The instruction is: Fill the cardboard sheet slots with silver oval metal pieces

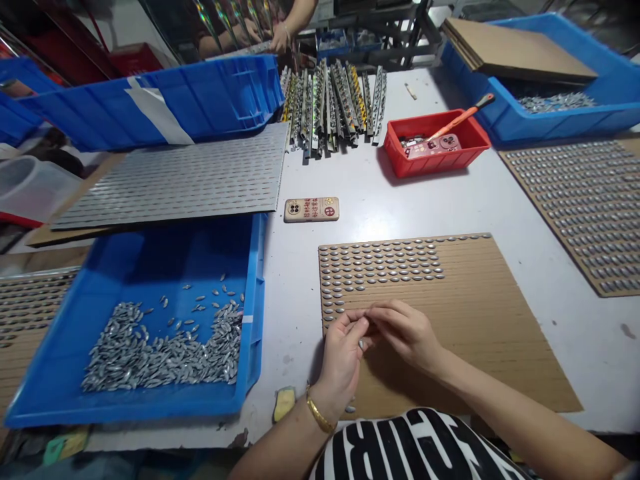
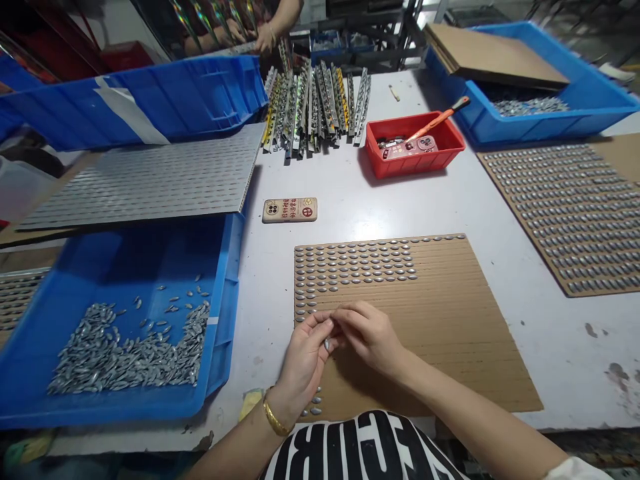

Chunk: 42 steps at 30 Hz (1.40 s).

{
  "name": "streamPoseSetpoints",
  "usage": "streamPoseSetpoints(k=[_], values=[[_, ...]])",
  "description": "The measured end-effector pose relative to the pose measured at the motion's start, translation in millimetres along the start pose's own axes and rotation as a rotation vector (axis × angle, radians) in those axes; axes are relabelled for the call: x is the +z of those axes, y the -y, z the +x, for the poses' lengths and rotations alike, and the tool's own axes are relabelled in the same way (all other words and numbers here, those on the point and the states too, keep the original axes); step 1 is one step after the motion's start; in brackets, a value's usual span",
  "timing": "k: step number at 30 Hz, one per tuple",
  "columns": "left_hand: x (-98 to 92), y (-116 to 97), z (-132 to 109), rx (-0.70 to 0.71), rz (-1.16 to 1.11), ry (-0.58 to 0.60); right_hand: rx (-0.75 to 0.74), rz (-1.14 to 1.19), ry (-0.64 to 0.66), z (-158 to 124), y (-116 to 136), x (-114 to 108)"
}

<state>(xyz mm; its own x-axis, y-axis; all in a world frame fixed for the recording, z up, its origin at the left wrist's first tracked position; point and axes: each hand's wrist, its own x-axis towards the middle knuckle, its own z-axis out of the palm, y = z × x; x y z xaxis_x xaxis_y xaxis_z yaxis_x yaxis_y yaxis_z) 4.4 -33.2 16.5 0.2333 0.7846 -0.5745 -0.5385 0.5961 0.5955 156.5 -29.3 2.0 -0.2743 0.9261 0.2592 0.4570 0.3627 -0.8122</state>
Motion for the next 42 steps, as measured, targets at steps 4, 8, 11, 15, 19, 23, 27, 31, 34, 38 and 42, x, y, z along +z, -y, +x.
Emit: streamPoseSetpoints(k=[4,8,11,15,19,23,27,31,34,38,42], values=[[0.2,-2.2,0.9,-0.070,-0.025,0.012,-0.079,-0.185,-0.056,0.4,-19.6,-4.2],[-3.0,-0.9,0.7,-0.058,-0.110,-0.036,-0.136,-0.405,-0.075,9.9,-47.2,-7.5],[-4.5,0.9,0.3,-0.075,-0.127,-0.034,-0.187,-0.539,0.025,17.0,-59.7,-6.8],[-3.0,-1.6,0.0,-0.119,-0.133,-0.016,-0.207,-0.669,0.108,22.3,-61.7,-4.8],[-0.9,-7.5,1.6,-0.144,-0.188,-0.002,-0.200,-0.699,0.135,23.9,-61.5,-6.4],[0.0,-11.6,5.9,-0.174,-0.290,0.003,-0.149,-0.565,0.102,23.1,-51.5,-12.6],[2.5,-13.8,9.2,-0.152,-0.342,0.047,-0.157,-0.352,0.144,22.4,-21.4,-16.1],[8.4,-17.3,9.1,-0.147,-0.345,0.040,-0.262,-0.290,0.225,23.4,-1.7,-15.7],[12.7,-19.8,7.6,-0.186,-0.364,0.049,-0.256,-0.222,0.218,20.8,-2.3,-15.8],[16.9,-18.2,6.3,-0.231,-0.342,0.048,-0.265,-0.208,0.174,7.6,-6.6,-12.1],[19.1,-12.9,7.4,-0.263,-0.317,0.033,-0.296,-0.266,0.139,-3.7,-13.8,-11.2]])
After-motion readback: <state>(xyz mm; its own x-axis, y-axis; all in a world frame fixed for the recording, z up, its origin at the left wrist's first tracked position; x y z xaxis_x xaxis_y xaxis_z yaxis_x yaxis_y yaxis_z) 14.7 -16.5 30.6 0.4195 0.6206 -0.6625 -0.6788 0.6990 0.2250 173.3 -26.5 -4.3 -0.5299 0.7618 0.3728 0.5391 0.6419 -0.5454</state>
